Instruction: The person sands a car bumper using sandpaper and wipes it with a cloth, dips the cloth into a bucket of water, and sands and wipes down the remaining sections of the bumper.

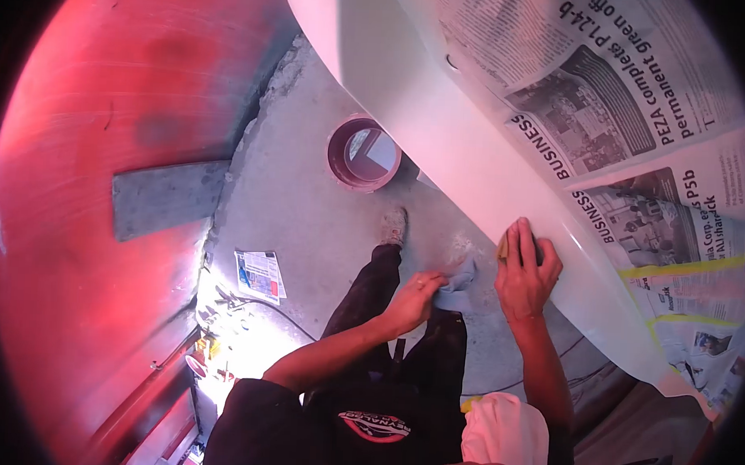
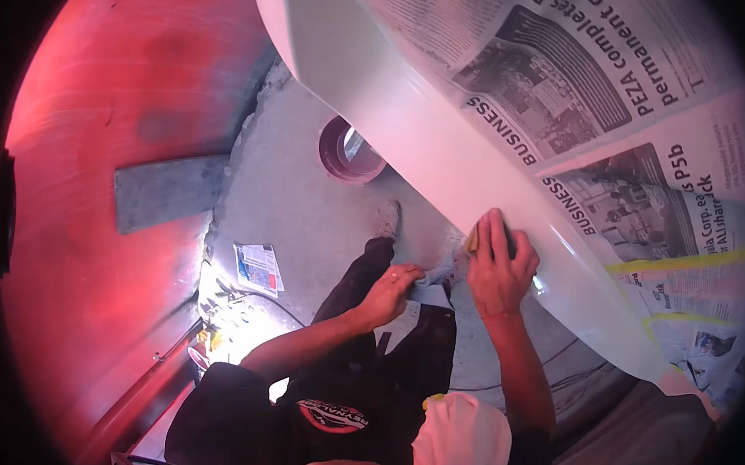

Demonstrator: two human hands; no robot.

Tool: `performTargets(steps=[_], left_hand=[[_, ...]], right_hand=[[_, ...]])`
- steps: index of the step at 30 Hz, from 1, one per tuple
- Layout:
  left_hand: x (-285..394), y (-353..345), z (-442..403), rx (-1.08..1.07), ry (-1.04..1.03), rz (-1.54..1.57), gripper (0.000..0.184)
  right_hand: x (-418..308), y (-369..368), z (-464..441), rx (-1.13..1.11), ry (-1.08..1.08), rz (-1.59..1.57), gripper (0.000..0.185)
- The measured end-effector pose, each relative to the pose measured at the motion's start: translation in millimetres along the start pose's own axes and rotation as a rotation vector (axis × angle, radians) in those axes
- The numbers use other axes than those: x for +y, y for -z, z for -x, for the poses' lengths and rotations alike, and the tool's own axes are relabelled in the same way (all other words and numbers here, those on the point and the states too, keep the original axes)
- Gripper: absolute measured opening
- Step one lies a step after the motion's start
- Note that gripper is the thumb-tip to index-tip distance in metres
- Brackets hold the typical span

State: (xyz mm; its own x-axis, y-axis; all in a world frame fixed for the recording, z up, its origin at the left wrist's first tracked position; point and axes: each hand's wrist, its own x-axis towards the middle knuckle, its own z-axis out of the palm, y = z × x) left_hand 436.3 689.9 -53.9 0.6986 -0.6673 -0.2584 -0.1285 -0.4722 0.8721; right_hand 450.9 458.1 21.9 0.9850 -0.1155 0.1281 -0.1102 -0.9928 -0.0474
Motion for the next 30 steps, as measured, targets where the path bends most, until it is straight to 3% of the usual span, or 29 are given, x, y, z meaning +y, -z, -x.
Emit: performTargets(steps=[2,3,7,9,13,15,16,18,19,21,23,24,26,28,29,30], left_hand=[[-33,26,36,0.030,0.246,0.061,0.034],[-48,41,50,0.019,0.347,0.103,0.038],[-58,91,57,0.109,0.549,0.095,0.030],[-52,109,38,0.250,0.454,0.100,0.026],[0,145,-23,0.277,0.448,0.188,0.027],[11,151,-46,0.456,0.098,0.022,0.027],[21,157,-58,0.460,0.090,0.028,0.027],[44,171,-84,0.576,-0.256,-0.184,0.033],[52,177,-98,0.585,-0.261,-0.180,0.033],[61,183,-128,0.598,-0.473,-0.364,0.040],[50,178,-171,0.634,-0.588,-0.365,0.045],[48,172,-191,0.629,-0.568,-0.384,0.044],[54,158,-212,0.633,-0.541,-0.396,0.043],[65,155,-218,0.506,-0.406,-0.581,0.053],[62,150,-212,0.372,-0.321,-0.565,0.066],[63,143,-202,0.378,-0.313,-0.564,0.066]], right_hand=[[-26,-14,-45,0.052,0.053,0.061,0.044],[-42,-22,-67,0.082,0.067,0.028,0.047],[-105,-37,-153,0.093,0.092,-0.122,0.050],[-125,-37,-178,0.094,0.004,-0.180,0.051],[-119,-37,-152,0.026,0.031,-0.090,0.049],[-97,-26,-123,0.019,0.091,-0.040,0.040],[-87,-17,-105,-0.005,0.055,-0.022,0.040],[-69,1,-63,-0.072,-0.025,-0.004,0.041],[-59,11,-42,-0.111,-0.068,-0.001,0.042],[-45,28,2,-0.216,-0.219,-0.082,0.042],[-36,34,44,-0.157,-0.295,-0.159,0.038],[-37,37,60,-0.169,-0.276,-0.153,0.038],[-42,44,82,-0.256,-0.466,-0.263,0.032],[-51,49,95,-0.264,-0.498,-0.349,0.031],[-57,50,97,-0.266,-0.543,-0.437,0.030],[-63,51,96,-0.271,-0.534,-0.437,0.030]])
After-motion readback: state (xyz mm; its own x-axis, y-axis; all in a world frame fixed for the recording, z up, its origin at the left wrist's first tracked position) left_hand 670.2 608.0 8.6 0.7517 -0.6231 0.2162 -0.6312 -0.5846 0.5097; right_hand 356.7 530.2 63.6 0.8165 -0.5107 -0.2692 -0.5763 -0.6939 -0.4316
